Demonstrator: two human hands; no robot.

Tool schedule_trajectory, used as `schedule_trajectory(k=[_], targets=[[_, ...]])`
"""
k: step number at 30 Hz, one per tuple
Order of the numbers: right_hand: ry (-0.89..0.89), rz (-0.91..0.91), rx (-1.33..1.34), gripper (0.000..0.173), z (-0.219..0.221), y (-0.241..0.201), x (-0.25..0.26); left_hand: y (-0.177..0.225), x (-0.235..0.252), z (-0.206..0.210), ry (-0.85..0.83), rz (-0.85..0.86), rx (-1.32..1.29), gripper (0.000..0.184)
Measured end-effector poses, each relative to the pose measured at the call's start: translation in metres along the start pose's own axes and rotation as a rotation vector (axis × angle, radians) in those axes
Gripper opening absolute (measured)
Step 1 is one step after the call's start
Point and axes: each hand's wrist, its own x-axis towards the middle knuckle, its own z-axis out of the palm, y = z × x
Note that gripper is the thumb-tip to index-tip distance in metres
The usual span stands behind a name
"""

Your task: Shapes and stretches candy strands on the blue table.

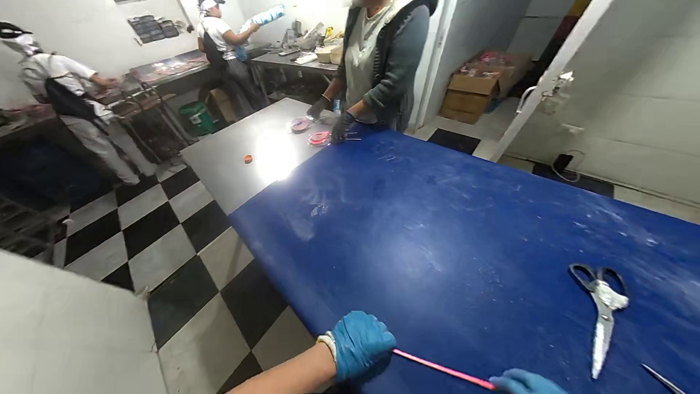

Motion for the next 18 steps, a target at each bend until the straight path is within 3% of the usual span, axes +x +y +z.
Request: schedule_trajectory(k=[2,4,7,9,12,14,18], targets=[[0.038,0.096,-0.049,0.025,-0.005,0.038,0.01,0.014,0.028,-0.001,-0.02,-0.003,-0.031,0.02],[0.057,0.116,-0.09,0.03,-0.019,0.042,0.021,0.022,0.053,0.005,-0.053,-0.014,-0.099,0.024],[0.071,-0.006,-0.046,0.044,-0.007,-0.008,0.043,0.024,0.063,-0.004,-0.305,-0.01,-0.169,0.03],[0.056,-0.098,0.041,0.04,0.011,-0.043,0.062,0.017,0.058,-0.016,-0.411,0.058,-0.113,0.031],[-0.051,-0.074,0.154,0.018,0.022,-0.071,0.083,-0.004,0.049,-0.017,-0.371,0.298,-0.039,0.033],[-0.108,-0.045,0.171,0.014,0.024,-0.079,0.088,-0.013,0.051,-0.014,-0.307,0.439,0.001,0.031],[-0.114,0.046,0.17,0.015,0.026,-0.086,0.085,-0.013,0.062,-0.011,-0.246,0.459,0.025,0.019]])
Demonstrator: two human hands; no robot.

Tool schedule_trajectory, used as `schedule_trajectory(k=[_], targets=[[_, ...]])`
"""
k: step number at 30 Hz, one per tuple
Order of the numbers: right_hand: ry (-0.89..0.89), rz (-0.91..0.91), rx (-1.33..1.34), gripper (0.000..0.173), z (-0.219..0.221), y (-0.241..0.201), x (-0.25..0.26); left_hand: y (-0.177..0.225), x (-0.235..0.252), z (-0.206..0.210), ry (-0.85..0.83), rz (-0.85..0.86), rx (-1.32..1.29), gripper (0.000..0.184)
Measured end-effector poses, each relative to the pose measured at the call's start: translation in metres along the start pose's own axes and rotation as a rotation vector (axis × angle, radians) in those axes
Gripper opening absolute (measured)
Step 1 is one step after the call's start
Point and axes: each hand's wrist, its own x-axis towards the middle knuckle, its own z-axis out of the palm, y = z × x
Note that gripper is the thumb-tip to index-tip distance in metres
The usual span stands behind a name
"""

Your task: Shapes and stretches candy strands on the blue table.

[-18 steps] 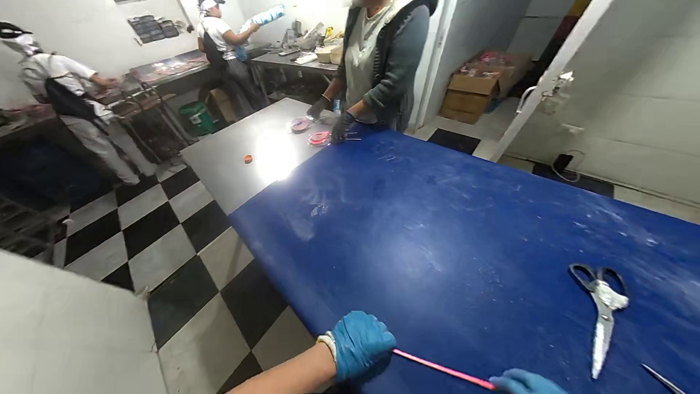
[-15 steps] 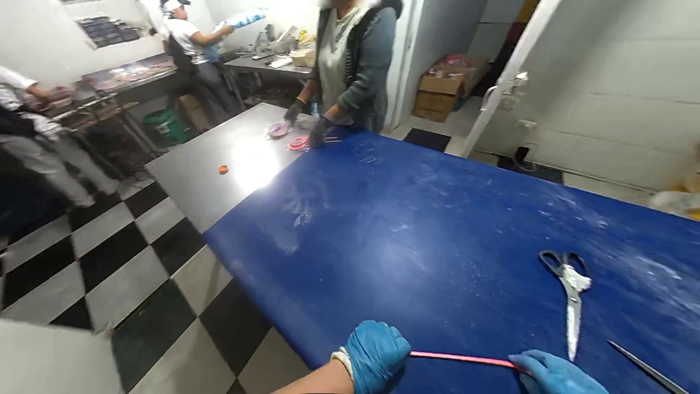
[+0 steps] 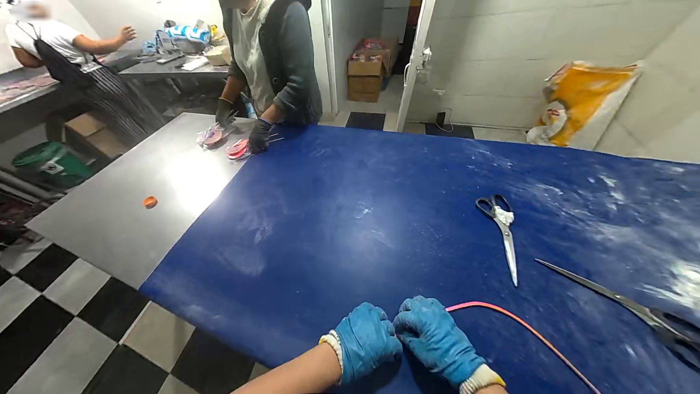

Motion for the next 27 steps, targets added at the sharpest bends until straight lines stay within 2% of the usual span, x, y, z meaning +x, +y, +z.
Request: schedule_trajectory(k=[6,10,14,16,20,24,27], targets=[[0.029,0.13,0.018,0.022,0.008,-0.008,-0.01,0.027,-0.001,0.039,0.338,-0.356,-0.061,0.02],[0.032,0.127,0.013,0.021,0.012,-0.005,-0.012,0.035,0.0,0.061,0.537,-0.411,0.032,0.016],[-0.117,0.103,0.036,0.021,-0.001,-0.001,-0.008,0.037,0.001,0.062,0.617,-0.464,0.022,0.014],[-0.2,0.091,0.039,0.022,-0.008,0.001,-0.003,0.037,0.004,0.053,0.556,-0.493,-0.032,0.016],[-0.286,0.089,0.044,0.023,-0.017,0.001,0.005,0.037,0.012,0.027,0.291,-0.604,-0.173,0.027],[-0.323,0.062,0.035,0.021,-0.023,0.005,0.01,0.043,0.014,0.01,0.108,-0.696,-0.322,0.034],[-0.301,0.112,-0.021,0.02,-0.026,0.0,0.018,0.054,0.018,0.007,-0.013,-0.731,-0.368,0.044]])
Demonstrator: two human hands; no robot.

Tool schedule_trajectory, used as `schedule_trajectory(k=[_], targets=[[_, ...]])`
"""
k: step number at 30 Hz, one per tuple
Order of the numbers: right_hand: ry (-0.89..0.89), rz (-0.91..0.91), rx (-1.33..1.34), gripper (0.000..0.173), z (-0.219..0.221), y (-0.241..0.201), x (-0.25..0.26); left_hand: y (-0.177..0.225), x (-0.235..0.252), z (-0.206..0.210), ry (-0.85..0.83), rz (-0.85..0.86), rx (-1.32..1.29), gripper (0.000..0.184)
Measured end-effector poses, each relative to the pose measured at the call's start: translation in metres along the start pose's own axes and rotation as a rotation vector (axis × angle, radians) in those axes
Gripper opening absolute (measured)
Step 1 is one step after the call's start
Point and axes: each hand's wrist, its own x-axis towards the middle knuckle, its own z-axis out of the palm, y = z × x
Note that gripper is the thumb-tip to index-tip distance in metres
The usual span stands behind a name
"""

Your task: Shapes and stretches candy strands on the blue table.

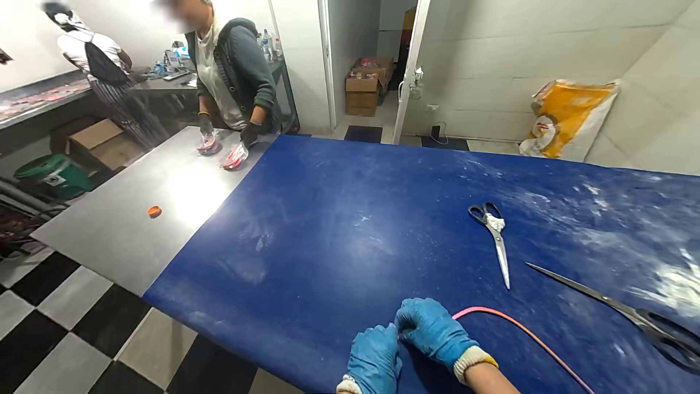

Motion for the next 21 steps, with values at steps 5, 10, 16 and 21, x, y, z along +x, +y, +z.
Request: schedule_trajectory(k=[5,10,16,21], targets=[[0.124,0.137,0.003,0.023,0.017,-0.011,-0.007,0.009,0.006,0.003,0.035,-0.025,0.097,0.04],[0.274,0.096,0.021,0.022,0.037,-0.008,-0.023,0.003,0.011,-0.001,0.096,-0.036,0.046,0.041],[0.274,0.116,0.045,0.021,0.037,-0.007,-0.021,-0.028,0.009,0.028,0.487,0.158,0.059,0.066],[0.26,0.122,0.111,0.03,0.032,0.001,-0.017,-0.052,0.008,0.057,0.437,0.541,0.21,0.102]])
